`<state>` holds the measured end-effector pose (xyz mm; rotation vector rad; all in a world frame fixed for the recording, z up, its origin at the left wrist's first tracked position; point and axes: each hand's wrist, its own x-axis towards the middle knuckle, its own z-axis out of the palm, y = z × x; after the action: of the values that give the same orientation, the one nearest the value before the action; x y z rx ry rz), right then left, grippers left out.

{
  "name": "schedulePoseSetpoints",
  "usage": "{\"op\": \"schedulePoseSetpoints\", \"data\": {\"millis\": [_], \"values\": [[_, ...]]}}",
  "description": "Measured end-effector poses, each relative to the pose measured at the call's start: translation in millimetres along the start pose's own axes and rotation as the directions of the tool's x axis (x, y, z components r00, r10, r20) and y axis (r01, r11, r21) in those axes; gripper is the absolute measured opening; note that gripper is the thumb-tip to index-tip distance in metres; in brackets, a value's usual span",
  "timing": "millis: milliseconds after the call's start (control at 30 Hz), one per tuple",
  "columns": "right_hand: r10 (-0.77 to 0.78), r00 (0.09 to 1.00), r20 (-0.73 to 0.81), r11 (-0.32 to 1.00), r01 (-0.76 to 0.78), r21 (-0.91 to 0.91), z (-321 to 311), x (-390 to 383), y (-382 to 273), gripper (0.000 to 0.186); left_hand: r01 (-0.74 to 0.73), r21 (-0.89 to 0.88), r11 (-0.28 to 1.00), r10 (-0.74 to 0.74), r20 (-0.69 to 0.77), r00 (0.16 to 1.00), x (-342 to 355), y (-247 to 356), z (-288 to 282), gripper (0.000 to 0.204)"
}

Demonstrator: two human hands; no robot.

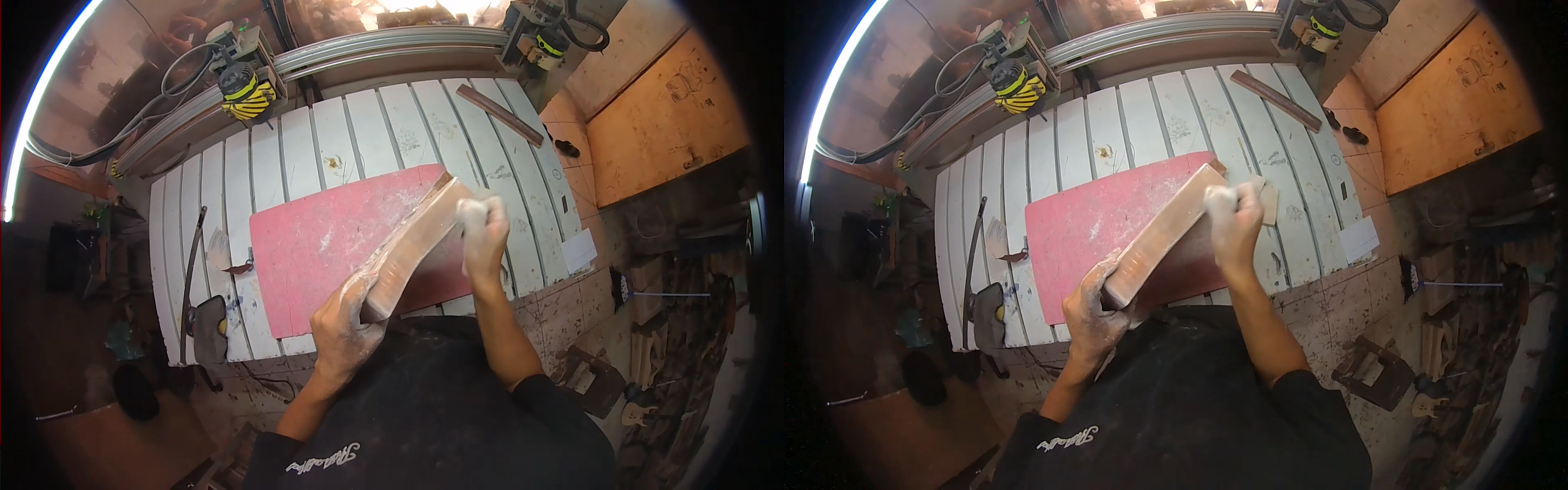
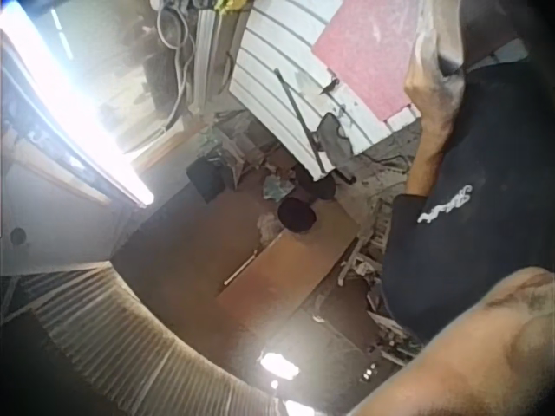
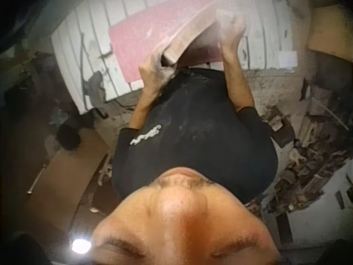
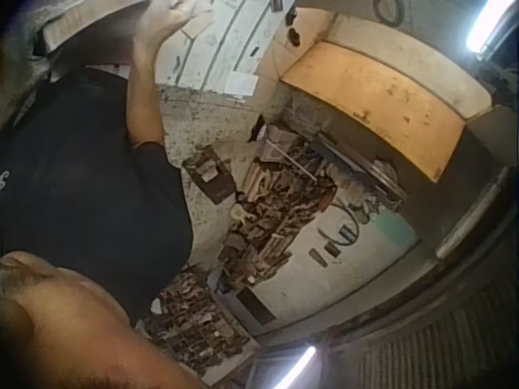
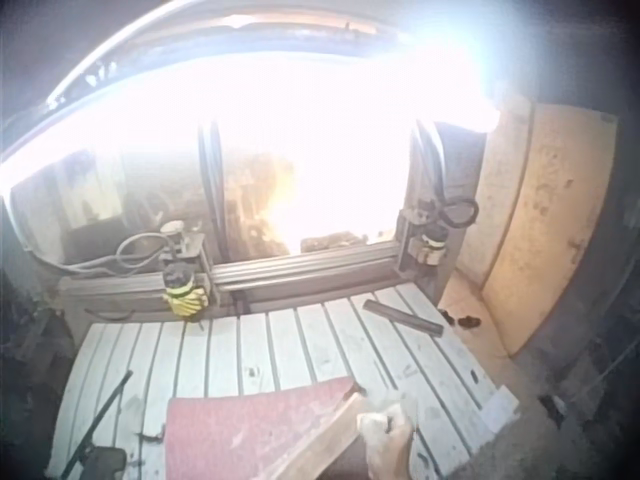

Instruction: The person sands the sides and front of a wooden guitar body by hand with a piece of sandpaper. They rotate the object and use their fingers to press the paper into the curves and edges.

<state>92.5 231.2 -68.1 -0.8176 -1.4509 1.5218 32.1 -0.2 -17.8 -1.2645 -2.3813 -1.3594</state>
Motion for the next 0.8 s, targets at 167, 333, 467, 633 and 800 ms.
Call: {"op": "schedulePoseSetpoints", "data": {"millis": [167, 333, 467, 633, 800], "values": [[0.058, 0.998, -0.023, 0.993, -0.055, 0.107, -2, 14, -11, 0.028, 0.028, 0.000, 1.000, -0.028, 0.028, 0.999, 0, 2, -3, 0.058], [-0.090, 0.995, 0.054, 0.991, 0.095, -0.093, 9, -6, -10, 0.029, 0.040, -0.029, 0.999, -0.041, -0.018, 0.999, 0, -2, -1, 0.057], [-0.047, 0.999, -0.006, 0.997, 0.047, -0.058, 9, 0, -11, 0.030, 0.035, -0.032, 0.999, -0.036, -0.019, 0.999, 3, -3, 2, 0.057], [0.091, 0.996, 0.015, 0.990, -0.092, 0.103, 8, 2, -22, 0.031, 0.049, -0.045, 0.998, -0.050, -0.010, 0.999, 2, -3, 0, 0.057], [-0.122, 0.961, 0.247, 0.967, 0.171, -0.188, 3, -27, 9, 0.026, 0.065, -0.050, 0.997, -0.065, -0.014, 0.998, 3, -5, 0, 0.056]]}}
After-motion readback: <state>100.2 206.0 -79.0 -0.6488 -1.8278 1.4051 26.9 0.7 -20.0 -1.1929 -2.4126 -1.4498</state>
